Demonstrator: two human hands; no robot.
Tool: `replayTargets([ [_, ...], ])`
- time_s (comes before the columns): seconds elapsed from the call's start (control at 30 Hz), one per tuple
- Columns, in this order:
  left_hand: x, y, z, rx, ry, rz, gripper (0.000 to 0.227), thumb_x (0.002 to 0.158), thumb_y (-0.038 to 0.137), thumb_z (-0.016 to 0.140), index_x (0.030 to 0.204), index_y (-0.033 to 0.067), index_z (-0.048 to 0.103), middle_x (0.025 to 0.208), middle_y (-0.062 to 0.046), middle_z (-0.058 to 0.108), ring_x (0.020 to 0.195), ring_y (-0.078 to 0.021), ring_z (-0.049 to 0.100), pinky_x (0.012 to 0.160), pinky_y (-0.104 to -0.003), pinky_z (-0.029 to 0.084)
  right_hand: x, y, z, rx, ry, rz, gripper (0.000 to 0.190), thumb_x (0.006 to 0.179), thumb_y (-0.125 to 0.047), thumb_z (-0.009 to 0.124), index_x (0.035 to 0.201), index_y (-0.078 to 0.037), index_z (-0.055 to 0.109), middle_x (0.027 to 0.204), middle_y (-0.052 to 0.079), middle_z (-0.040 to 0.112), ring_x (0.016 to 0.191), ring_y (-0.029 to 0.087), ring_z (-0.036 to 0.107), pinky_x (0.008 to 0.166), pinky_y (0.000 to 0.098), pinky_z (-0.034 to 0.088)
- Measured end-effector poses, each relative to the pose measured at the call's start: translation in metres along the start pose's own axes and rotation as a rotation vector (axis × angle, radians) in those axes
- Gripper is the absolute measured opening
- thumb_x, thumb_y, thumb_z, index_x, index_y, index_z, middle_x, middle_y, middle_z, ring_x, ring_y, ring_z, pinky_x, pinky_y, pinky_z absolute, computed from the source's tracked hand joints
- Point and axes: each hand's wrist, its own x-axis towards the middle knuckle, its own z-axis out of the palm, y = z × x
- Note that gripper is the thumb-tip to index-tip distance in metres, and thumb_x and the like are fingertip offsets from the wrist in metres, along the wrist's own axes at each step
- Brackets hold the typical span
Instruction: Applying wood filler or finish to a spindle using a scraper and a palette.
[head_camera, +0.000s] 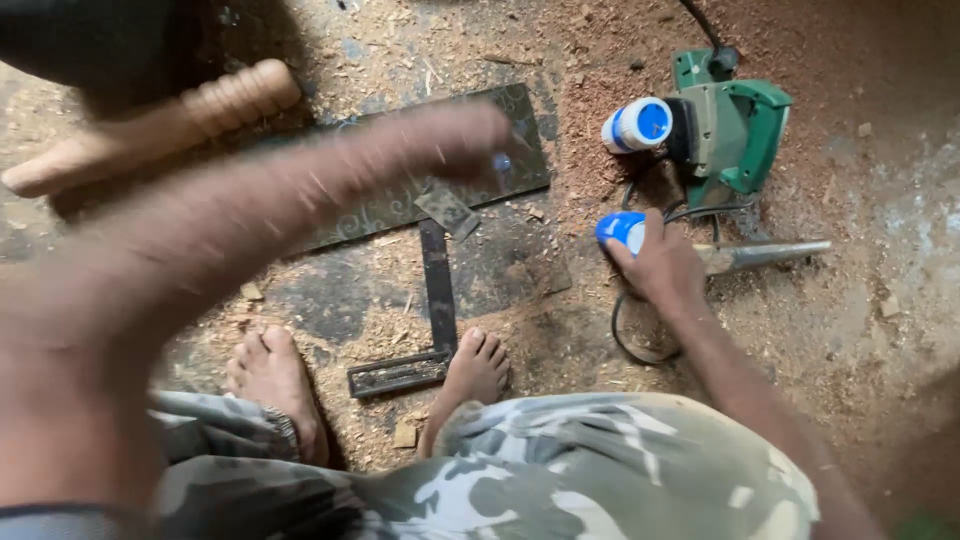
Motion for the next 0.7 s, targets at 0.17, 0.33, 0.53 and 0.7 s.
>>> replayTargets([
  [0.17, -0.078, -0.021, -0.051, 0.050, -0.094, -0.198, 0.081, 0.086, 0.027, 0.076, 0.157, 0.0198, 0.039, 0.155, -0.011, 0.049, 0.118, -0.0264, 0.063, 0.094, -0.039, 0.059, -0.014, -0.021, -0.017, -0.402, 0.261, -0.507, 0.053, 0.093, -0.055, 0.065, 0.114, -0.007, 0.069, 0.105, 0.015, 0.064, 0.097, 0.033, 0.061, 0.078, 0.0482, 0.052],
  [0.33, -0.132, -0.067, -0.065, 0.108, -0.163, -0.364, 0.075, 0.091, 0.028, 0.073, 0.157, 0.0190, 0.038, 0.154, -0.010, 0.048, 0.114, -0.0251, 0.065, 0.091, -0.038, 0.062, -0.015, -0.120, 0.032, -0.020, -0.137, -0.640, 0.035, 0.096, -0.043, 0.065, 0.102, -0.010, 0.073, 0.099, 0.010, 0.065, 0.095, 0.027, 0.059, 0.085, 0.0448, 0.052],
  [0.53, -0.116, -0.126, 0.047, 0.123, 0.016, -0.388, 0.069, 0.090, 0.018, 0.070, 0.154, 0.0180, 0.043, 0.157, -0.009, 0.045, 0.126, -0.0263, 0.057, 0.098, -0.041, 0.057, -0.017, -0.209, 0.113, 0.329, 0.112, -0.274, 0.047, 0.085, -0.035, 0.081, 0.111, 0.001, 0.065, 0.114, 0.019, 0.054, 0.103, 0.033, 0.054, 0.084, 0.0471, 0.051],
  [0.7, -0.084, -0.100, 0.091, 0.006, 0.208, -0.408, 0.094, 0.076, 0.030, 0.086, 0.154, 0.0114, 0.037, 0.165, -0.010, 0.025, 0.151, -0.0331, 0.024, 0.121, -0.054, 0.030, -0.027, -0.218, 0.115, 0.356, 0.266, -0.111, 0.039, 0.077, -0.027, 0.090, 0.099, -0.006, 0.065, 0.113, 0.014, 0.052, 0.110, 0.035, 0.050, 0.097, 0.0484, 0.045],
])
